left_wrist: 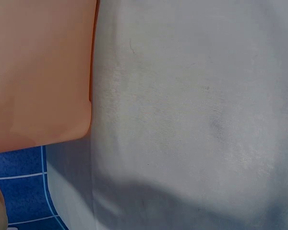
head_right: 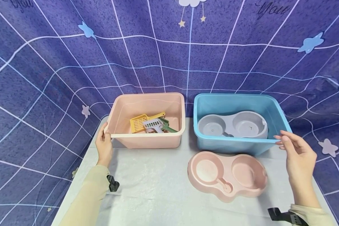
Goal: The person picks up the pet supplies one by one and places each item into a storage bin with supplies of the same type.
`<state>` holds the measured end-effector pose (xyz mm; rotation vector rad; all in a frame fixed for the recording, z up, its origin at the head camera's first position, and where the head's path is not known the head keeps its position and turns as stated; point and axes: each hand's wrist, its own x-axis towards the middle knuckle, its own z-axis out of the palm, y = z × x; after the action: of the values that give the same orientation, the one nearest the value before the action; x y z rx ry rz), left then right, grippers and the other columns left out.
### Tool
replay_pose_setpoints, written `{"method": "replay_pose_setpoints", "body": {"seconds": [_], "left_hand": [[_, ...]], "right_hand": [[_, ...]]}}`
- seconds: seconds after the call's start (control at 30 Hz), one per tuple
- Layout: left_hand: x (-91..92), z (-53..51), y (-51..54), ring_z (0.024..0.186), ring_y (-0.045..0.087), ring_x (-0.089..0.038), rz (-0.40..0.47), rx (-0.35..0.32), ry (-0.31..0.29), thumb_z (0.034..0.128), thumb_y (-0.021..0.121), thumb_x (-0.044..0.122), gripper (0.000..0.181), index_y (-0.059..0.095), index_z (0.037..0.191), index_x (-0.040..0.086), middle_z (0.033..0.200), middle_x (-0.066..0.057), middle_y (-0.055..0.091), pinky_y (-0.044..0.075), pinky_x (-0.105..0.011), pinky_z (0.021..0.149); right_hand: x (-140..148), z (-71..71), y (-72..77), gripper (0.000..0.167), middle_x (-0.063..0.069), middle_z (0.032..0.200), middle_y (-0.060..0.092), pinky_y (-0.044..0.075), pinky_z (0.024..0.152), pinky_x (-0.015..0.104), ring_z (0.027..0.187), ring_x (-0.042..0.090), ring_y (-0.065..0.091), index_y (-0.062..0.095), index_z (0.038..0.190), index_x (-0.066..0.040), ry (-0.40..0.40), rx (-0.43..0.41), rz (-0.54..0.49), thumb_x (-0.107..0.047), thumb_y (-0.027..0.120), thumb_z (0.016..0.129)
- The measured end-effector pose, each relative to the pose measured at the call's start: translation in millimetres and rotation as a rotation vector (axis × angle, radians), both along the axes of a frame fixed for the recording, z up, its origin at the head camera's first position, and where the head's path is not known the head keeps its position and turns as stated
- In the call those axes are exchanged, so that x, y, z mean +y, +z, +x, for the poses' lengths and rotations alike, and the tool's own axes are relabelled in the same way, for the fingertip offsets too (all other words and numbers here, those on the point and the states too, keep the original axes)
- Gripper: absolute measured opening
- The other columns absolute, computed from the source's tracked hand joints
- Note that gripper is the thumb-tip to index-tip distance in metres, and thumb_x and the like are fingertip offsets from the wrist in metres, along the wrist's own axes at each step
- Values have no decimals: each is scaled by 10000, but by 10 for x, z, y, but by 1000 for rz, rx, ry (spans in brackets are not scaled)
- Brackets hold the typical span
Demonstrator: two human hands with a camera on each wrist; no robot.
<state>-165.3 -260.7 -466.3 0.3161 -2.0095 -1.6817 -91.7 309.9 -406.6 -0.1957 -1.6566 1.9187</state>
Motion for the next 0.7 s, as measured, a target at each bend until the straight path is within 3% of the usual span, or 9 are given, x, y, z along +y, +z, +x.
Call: {"method": "replay_pose_setpoints", "body": {"seconds": [0.3, 0.53, 0.7], "left_hand": [[6, 5, 9, 1263, 463, -186, 10, 11, -2, 1028, 471, 78, 412, 500, 1435, 14, 1461, -120, 494, 418, -229, 975], [4, 2, 2, 1269, 458, -185, 14, 6, 3, 1028, 471, 79, 414, 501, 1438, 25, 1466, -109, 490, 409, -253, 998], [5, 7, 4, 1283, 446, -176, 18, -9, 3, 1032, 467, 86, 418, 495, 1446, 36, 1476, -98, 480, 404, -284, 1026]], "right_hand": [[103, -11, -10, 212, 38, 837, 748, 505, 654, 124, 698, 105, 662, 663, 1119, 141, -13, 8, 4, 39, 617, 939], [191, -36, -29, 196, 91, 822, 743, 517, 616, 145, 666, 137, 674, 658, 1099, 160, 5, 80, -100, 78, 606, 929], [256, -57, -52, 186, 58, 821, 745, 508, 615, 131, 665, 113, 671, 687, 1098, 107, -39, 17, -101, 63, 600, 939]]}}
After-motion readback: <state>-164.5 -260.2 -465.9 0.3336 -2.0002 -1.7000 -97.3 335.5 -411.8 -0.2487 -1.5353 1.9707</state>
